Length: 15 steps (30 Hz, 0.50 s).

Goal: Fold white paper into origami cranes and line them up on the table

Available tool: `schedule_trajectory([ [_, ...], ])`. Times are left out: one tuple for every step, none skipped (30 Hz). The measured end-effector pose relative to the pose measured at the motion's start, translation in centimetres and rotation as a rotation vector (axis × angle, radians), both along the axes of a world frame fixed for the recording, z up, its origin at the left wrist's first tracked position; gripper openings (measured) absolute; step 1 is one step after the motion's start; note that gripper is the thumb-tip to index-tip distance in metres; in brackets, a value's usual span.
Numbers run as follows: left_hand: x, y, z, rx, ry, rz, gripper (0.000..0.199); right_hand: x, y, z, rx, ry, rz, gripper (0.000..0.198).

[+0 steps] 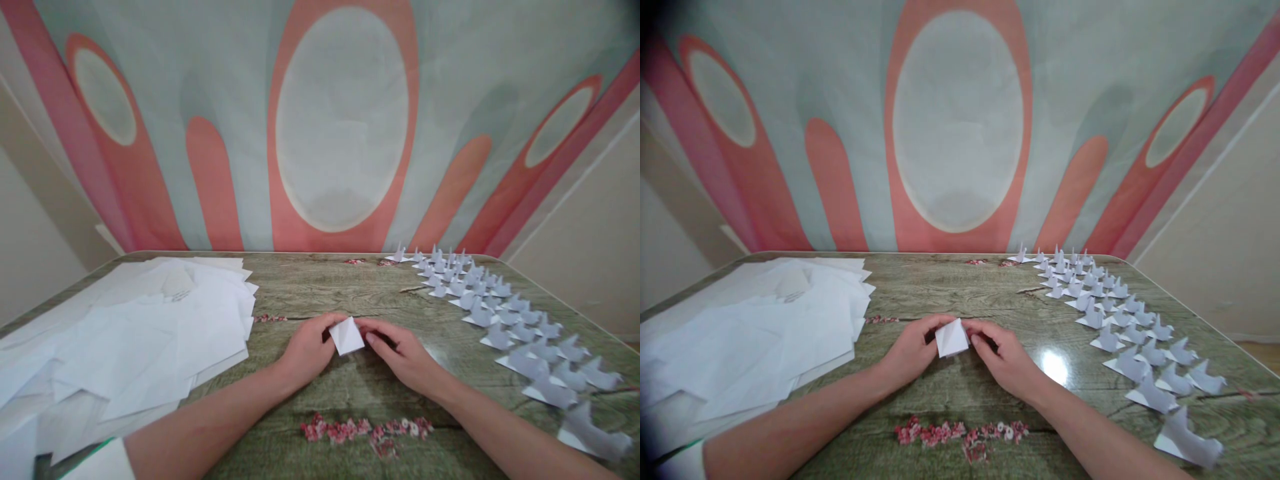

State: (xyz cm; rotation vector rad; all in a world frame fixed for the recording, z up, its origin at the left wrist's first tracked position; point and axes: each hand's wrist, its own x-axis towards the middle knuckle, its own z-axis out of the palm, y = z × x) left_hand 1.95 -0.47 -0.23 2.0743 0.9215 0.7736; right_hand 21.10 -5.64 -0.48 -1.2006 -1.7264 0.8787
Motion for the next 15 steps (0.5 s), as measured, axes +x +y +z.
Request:
schedule_trajectory([
  [-0.13, 0.16, 0.06, 0.027, 0.042, 0.003, 0.033, -0.01, 0.08, -0.16, 0.007, -0.011, -0.004, 0.031],
  [-0.27, 0.31, 0.11, 0.048, 0.086, 0.008, 0.034, -0.05, 0.14, -0.33, 0.015, -0.026, -0.001, 0.031],
  [-0.39, 0.44, 0.15, 0.071, 0.132, 0.014, 0.035, -0.1, 0.19, -0.47, 0.025, -0.042, 0.008, 0.031],
  [-0.48, 0.53, 0.18, 0.097, 0.174, 0.025, 0.036, -0.16, 0.24, -0.58, 0.035, -0.058, 0.019, 0.03],
  [-0.55, 0.58, 0.2, 0.129, 0.21, 0.038, 0.036, -0.23, 0.28, -0.66, 0.049, -0.074, 0.028, 0.03],
  [-0.59, 0.59, 0.22, 0.16, 0.238, 0.051, 0.035, -0.3, 0.33, -0.7, 0.063, -0.09, 0.036, 0.03],
  [-0.61, 0.56, 0.22, 0.188, 0.26, 0.061, 0.033, -0.37, 0.38, -0.71, 0.077, -0.103, 0.039, 0.029],
  [-0.61, 0.51, 0.21, 0.206, 0.274, 0.07, 0.032, -0.43, 0.44, -0.7, 0.087, -0.115, 0.042, 0.028],
  [-0.6, 0.46, 0.2, 0.213, 0.281, 0.077, 0.031, -0.48, 0.5, -0.67, 0.096, -0.125, 0.047, 0.027],
  [-0.58, 0.41, 0.17, 0.21, 0.284, 0.081, 0.03, -0.53, 0.57, -0.64, 0.099, -0.133, 0.053, 0.025],
  [-0.57, 0.38, 0.14, 0.2, 0.283, 0.081, 0.03, -0.57, 0.63, -0.6, 0.099, -0.138, 0.058, 0.024],
  [-0.57, 0.37, 0.1, 0.19, 0.281, 0.077, 0.029, -0.6, 0.69, -0.57, 0.094, -0.141, 0.063, 0.023],
  [-0.57, 0.38, 0.05, 0.183, 0.28, 0.071, 0.028, -0.62, 0.74, -0.54, 0.087, -0.141, 0.068, 0.023],
  [-0.57, 0.4, 0.01, 0.18, 0.282, 0.063, 0.027, -0.64, 0.78, -0.52, 0.078, -0.14, 0.072, 0.023],
  [-0.58, 0.43, -0.03, 0.182, 0.284, 0.057, 0.026, -0.65, 0.81, -0.5, 0.07, -0.139, 0.072, 0.023],
])
